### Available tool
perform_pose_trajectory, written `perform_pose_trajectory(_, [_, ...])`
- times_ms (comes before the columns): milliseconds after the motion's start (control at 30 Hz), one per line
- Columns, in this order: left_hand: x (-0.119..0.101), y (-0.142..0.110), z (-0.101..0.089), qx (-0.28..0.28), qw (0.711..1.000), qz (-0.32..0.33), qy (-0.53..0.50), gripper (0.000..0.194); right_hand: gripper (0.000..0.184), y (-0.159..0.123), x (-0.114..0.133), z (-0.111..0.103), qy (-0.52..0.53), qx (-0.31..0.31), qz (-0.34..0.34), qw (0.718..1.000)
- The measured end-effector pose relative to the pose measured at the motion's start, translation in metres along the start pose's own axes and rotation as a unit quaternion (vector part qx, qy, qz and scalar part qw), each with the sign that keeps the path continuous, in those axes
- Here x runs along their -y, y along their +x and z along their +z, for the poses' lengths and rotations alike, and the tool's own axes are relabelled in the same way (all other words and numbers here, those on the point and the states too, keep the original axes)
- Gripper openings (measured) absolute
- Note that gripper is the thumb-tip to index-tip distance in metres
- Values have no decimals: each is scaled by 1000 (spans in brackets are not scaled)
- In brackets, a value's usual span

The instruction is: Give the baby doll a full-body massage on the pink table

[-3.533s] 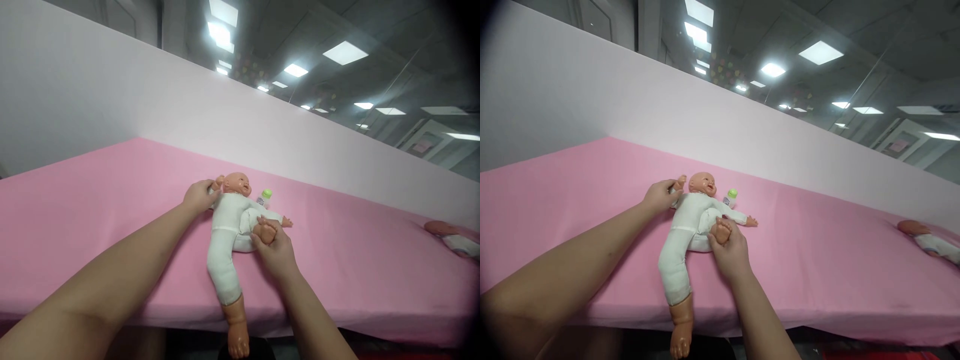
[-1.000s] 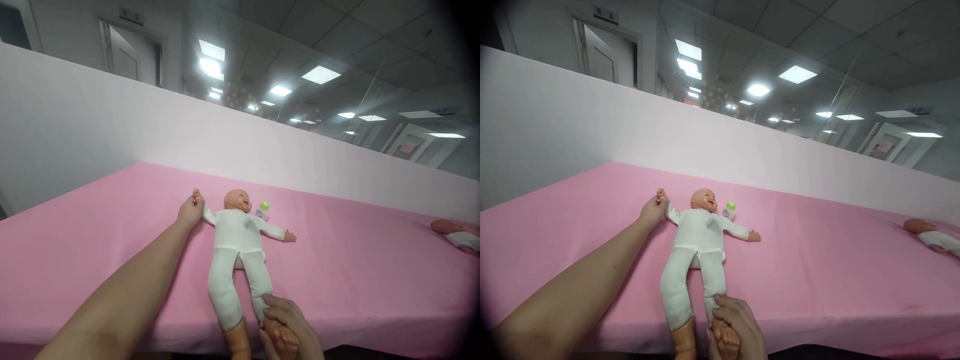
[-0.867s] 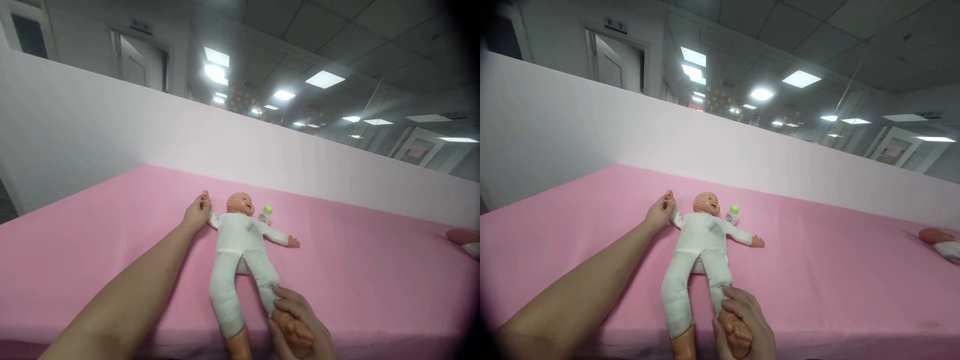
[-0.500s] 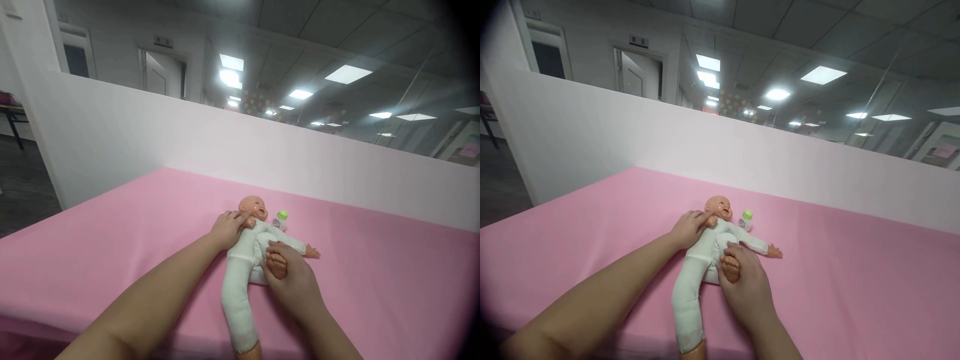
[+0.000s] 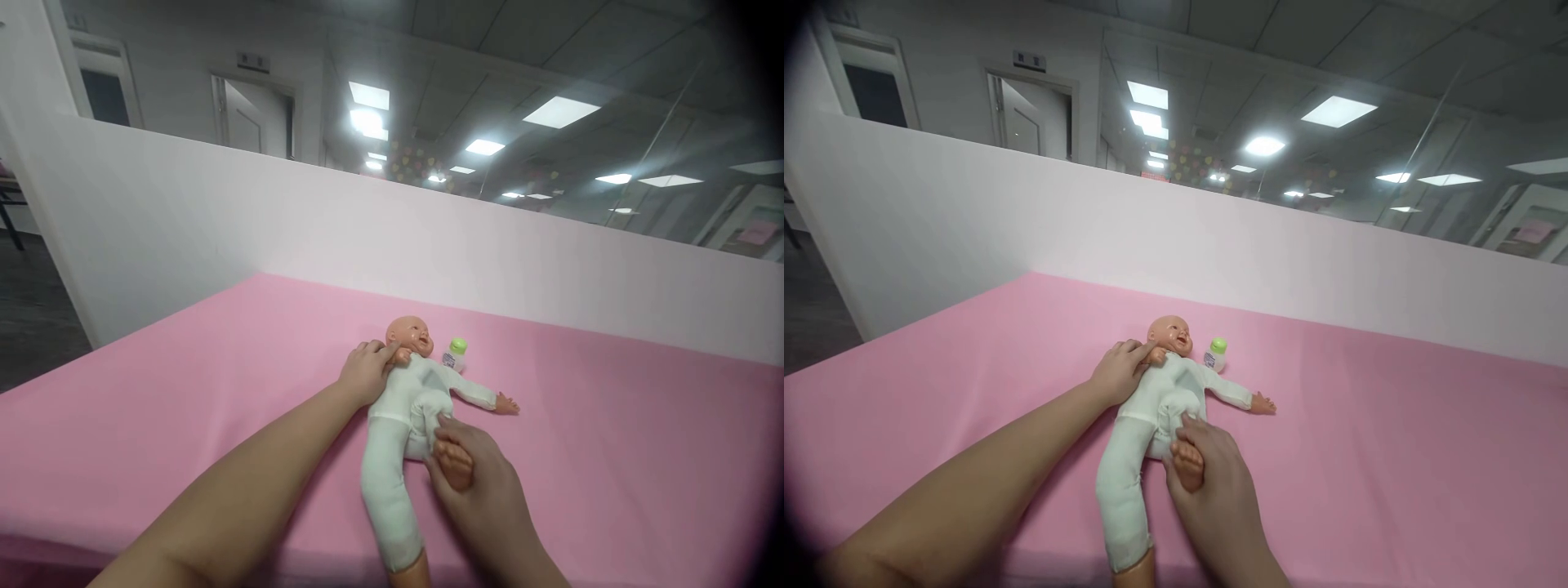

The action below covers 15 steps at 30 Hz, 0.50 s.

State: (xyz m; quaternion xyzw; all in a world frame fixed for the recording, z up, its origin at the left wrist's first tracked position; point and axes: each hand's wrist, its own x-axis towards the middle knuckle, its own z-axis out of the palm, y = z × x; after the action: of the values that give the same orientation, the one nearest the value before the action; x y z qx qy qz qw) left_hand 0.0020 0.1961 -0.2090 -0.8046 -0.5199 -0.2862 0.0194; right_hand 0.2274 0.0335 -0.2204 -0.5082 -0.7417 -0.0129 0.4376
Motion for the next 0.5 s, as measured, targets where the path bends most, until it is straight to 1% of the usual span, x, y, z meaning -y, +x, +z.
perform_pose_trajectory(100, [4, 1, 0, -27, 997, -48, -60, 52, 24, -29, -4, -12, 14, -56, -75, 996])
perform_pose_trajectory(167, [10, 3, 1, -51, 989, -84, -107, 52, 24, -48, -7, -20, 25, -72, -116, 990])
perform_pose_trajectory(233, [16, 5, 2, -79, 979, -117, -149, 48, 27, -65, -11, -26, 30, -72, -133, 988])
perform_pose_trajectory(300, [22, 7, 2, -102, 966, -155, -179, 43, 31, -80, -12, -30, 36, -68, -128, 989])
perform_pose_trajectory(367, [27, 9, 1, -115, 956, -193, -191, 38, 32, -91, -11, -31, 45, -74, -108, 990])
perform_pose_trajectory(433, [30, 10, -2, -120, 949, -228, -184, 34, 29, -96, -8, -29, 54, -81, -91, 991])
perform_pose_trajectory(500, [33, 11, -6, -120, 940, -269, -172, 32, 25, -98, -5, -24, 59, -68, -82, 992])
